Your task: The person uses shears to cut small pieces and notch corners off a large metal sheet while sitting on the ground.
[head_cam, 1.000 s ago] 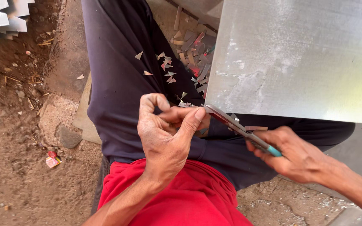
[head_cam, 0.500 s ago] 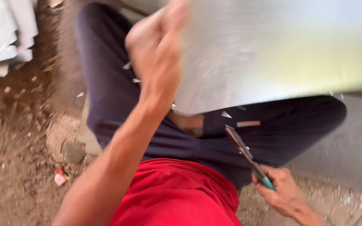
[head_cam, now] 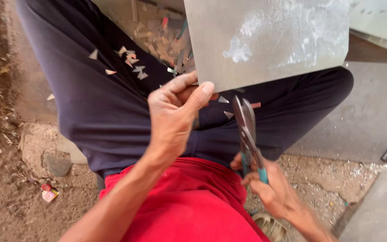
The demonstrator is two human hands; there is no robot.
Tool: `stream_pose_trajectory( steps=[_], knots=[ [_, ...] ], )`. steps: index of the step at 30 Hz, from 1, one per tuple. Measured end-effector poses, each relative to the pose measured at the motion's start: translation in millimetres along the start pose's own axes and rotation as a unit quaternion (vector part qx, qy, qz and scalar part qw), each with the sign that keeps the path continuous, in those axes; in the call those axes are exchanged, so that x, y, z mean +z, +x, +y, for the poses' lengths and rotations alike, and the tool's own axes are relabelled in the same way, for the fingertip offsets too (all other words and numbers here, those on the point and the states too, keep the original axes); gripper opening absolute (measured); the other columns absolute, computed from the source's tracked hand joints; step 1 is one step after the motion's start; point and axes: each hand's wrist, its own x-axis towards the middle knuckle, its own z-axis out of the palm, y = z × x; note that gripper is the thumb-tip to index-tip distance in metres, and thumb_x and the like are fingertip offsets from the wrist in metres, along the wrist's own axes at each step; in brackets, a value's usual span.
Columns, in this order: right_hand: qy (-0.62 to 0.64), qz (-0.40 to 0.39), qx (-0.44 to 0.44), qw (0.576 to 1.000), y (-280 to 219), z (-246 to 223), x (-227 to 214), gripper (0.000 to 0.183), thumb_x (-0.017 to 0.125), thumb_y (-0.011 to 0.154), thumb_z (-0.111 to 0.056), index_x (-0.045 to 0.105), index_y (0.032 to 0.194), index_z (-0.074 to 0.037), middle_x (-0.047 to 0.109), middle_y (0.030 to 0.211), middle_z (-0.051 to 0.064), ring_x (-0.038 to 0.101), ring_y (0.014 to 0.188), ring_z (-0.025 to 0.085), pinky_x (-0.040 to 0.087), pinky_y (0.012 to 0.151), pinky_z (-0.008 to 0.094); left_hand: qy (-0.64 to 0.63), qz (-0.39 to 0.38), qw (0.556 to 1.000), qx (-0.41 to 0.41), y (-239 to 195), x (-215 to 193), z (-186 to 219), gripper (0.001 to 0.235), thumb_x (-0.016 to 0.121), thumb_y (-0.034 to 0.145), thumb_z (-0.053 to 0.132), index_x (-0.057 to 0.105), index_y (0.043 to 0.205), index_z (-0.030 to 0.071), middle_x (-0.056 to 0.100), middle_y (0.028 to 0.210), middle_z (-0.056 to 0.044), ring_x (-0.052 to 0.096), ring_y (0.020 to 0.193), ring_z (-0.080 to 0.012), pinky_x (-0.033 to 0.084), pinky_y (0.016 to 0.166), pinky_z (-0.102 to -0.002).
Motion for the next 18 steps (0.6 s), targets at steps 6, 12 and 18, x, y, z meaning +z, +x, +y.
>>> stream_pose_trajectory(
  steps=[6, 12, 18],
  knots=[
    [-0.004, 0.012, 0.028, 1.0, 13.8, -17.7, 27.6, 0.045, 0.048, 0.066, -0.013, 0.058, 0.107, -0.001, 0.064, 0.085, 0.011, 0.06, 0.076, 0.019, 0.053, 0.07, 0.034, 0.028, -0.033, 0.999, -0.015, 3.6, -3.6, 9.2, 0.026, 0.073, 0.096, 0.003, 0.07, 0.117, -0.012, 0.077, 0.105, -0.016, 0.076, 0.093, -0.0169, 0.065, 0.09, -0.032],
    [0.023, 0.056, 0.038, 0.997, 20.5, -21.3, 59.4, 0.032, 0.046, 0.068, -0.005, 0.058, 0.097, 0.0, 0.058, 0.074, 0.009, 0.053, 0.063, 0.017, 0.049, 0.058, 0.033, 0.069, -0.002, 0.997, -0.031, 7.1, -2.4, 13.8, 0.022, 0.075, 0.092, -0.002, 0.07, 0.111, -0.013, 0.078, 0.1, -0.017, 0.075, 0.089, -0.0171, 0.066, 0.084, -0.031],
    [0.006, 0.106, -0.002, 0.994, 28.3, -11.1, 63.8, 0.018, 0.046, 0.067, -0.004, 0.057, 0.081, 0.0, 0.057, 0.061, 0.007, 0.052, 0.05, 0.016, 0.044, 0.047, 0.034, 0.268, -0.034, 0.963, 0.023, 21.1, -11.5, 21.3, 0.024, 0.078, 0.091, 0.006, 0.065, 0.077, -0.007, 0.055, 0.065, -0.004, 0.045, 0.056, -0.0089, 0.033, 0.049, -0.023]
  ],
)
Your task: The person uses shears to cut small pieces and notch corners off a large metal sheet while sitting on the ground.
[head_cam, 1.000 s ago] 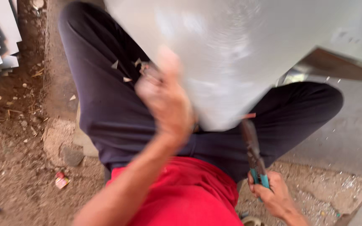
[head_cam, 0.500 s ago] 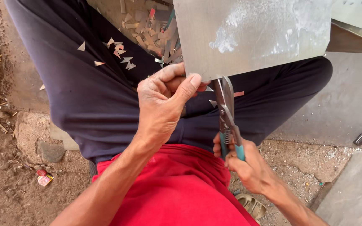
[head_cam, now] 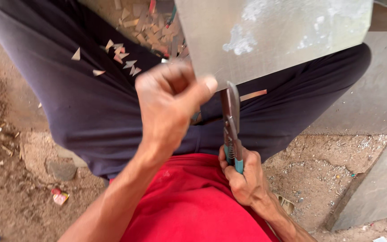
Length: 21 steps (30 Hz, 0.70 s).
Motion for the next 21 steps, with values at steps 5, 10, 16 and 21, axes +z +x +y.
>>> stream_pose_trajectory(
  steps=[5, 10, 16, 21],
  knots=[
    [-0.028, -0.008, 0.018, 0.999, -1.5, 16.0, -6.9, 0.018, 0.049, 0.068, -0.007, 0.06, 0.08, 0.0, 0.059, 0.063, 0.009, 0.053, 0.051, 0.018, 0.042, 0.046, 0.035, -0.052, 0.094, 0.99, 0.09, 89.9, 21.7, -17.3, 0.054, 0.063, 0.107, 0.02, 0.041, 0.064, -0.002, 0.035, 0.052, 0.003, 0.027, 0.045, -0.01, 0.019, 0.048, -0.029],
    [0.131, 0.0, 0.108, 0.985, -31.0, 22.8, -40.9, 0.048, 0.046, 0.065, -0.016, 0.064, 0.107, -0.001, 0.071, 0.091, 0.01, 0.066, 0.072, 0.017, 0.052, 0.061, 0.031, 0.041, 0.14, 0.983, 0.116, 41.6, 64.7, -30.1, 0.04, 0.063, 0.109, 0.025, 0.069, 0.08, -0.002, 0.038, 0.062, 0.003, 0.033, 0.054, -0.0077, 0.027, 0.055, -0.026],
    [0.221, 0.071, 0.091, 0.968, -27.2, 38.4, -41.1, 0.054, 0.048, 0.069, -0.019, 0.056, 0.12, -0.001, 0.065, 0.097, 0.012, 0.061, 0.075, 0.017, 0.05, 0.063, 0.032, -0.139, -0.104, 0.981, -0.083, 29.5, 100.1, -36.6, 0.034, 0.075, 0.095, 0.027, 0.075, 0.114, -0.001, 0.078, 0.093, -0.005, 0.074, 0.084, -0.0139, 0.06, 0.08, -0.029],
    [0.209, 0.052, 0.069, 0.974, 0.6, 31.1, -39.6, 0.051, 0.048, 0.065, -0.016, 0.058, 0.113, 0.002, 0.061, 0.09, 0.011, 0.053, 0.071, 0.017, 0.048, 0.059, 0.033, -0.055, -0.078, 0.99, -0.1, 35.3, 101.1, -34.0, 0.033, 0.073, 0.098, 0.025, 0.076, 0.118, -0.001, 0.08, 0.094, -0.008, 0.075, 0.09, -0.0144, 0.058, 0.094, -0.026]
  ],
)
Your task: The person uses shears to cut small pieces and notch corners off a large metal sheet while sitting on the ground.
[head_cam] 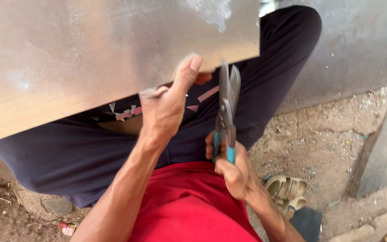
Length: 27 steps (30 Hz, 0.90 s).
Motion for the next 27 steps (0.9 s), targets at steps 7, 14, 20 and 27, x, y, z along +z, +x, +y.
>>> stream_pose_trajectory(
  steps=[7, 14, 20, 27],
  knots=[
    [-0.061, 0.008, -0.008, 0.998, -0.3, -21.5, -4.2, 0.049, 0.047, 0.064, -0.017, 0.058, 0.109, 0.0, 0.061, 0.083, 0.01, 0.055, 0.069, 0.017, 0.049, 0.059, 0.032, -0.011, -0.008, 1.0, 0.015, -6.1, 0.1, -3.8, 0.032, 0.074, 0.097, 0.023, 0.075, 0.12, 0.001, 0.08, 0.099, -0.008, 0.078, 0.092, -0.0123, 0.062, 0.082, -0.024],
    [-0.098, 0.029, -0.035, 0.994, 5.7, -24.9, -0.9, 0.042, 0.046, 0.065, -0.012, 0.059, 0.103, 0.002, 0.06, 0.08, 0.01, 0.057, 0.071, 0.016, 0.052, 0.062, 0.032, -0.007, 0.006, 0.998, 0.064, -3.2, -1.2, -8.8, 0.029, 0.077, 0.097, 0.018, 0.074, 0.12, 0.001, 0.078, 0.107, -0.008, 0.075, 0.094, -0.0112, 0.061, 0.078, -0.02],
    [-0.106, 0.042, -0.038, 0.993, 12.7, -11.9, 3.9, 0.023, 0.045, 0.066, -0.011, 0.059, 0.077, 0.003, 0.058, 0.059, 0.009, 0.051, 0.051, 0.018, 0.043, 0.048, 0.033, 0.02, 0.023, 0.999, -0.026, -5.4, 1.2, 2.5, 0.031, 0.076, 0.091, 0.023, 0.075, 0.116, 0.004, 0.081, 0.095, -0.005, 0.08, 0.086, -0.0109, 0.063, 0.059, -0.024],
    [-0.126, -0.076, -0.01, 0.989, -13.2, -0.9, -10.8, 0.02, 0.054, 0.073, -0.013, 0.063, 0.086, -0.002, 0.061, 0.067, 0.005, 0.056, 0.058, 0.013, 0.048, 0.054, 0.03, -0.053, 0.009, 0.999, -0.001, -7.2, -45.7, 28.5, 0.024, 0.08, 0.09, 0.016, 0.077, 0.105, -0.002, 0.078, 0.089, -0.01, 0.076, 0.074, -0.0148, 0.064, 0.062, -0.028]
  ],
)
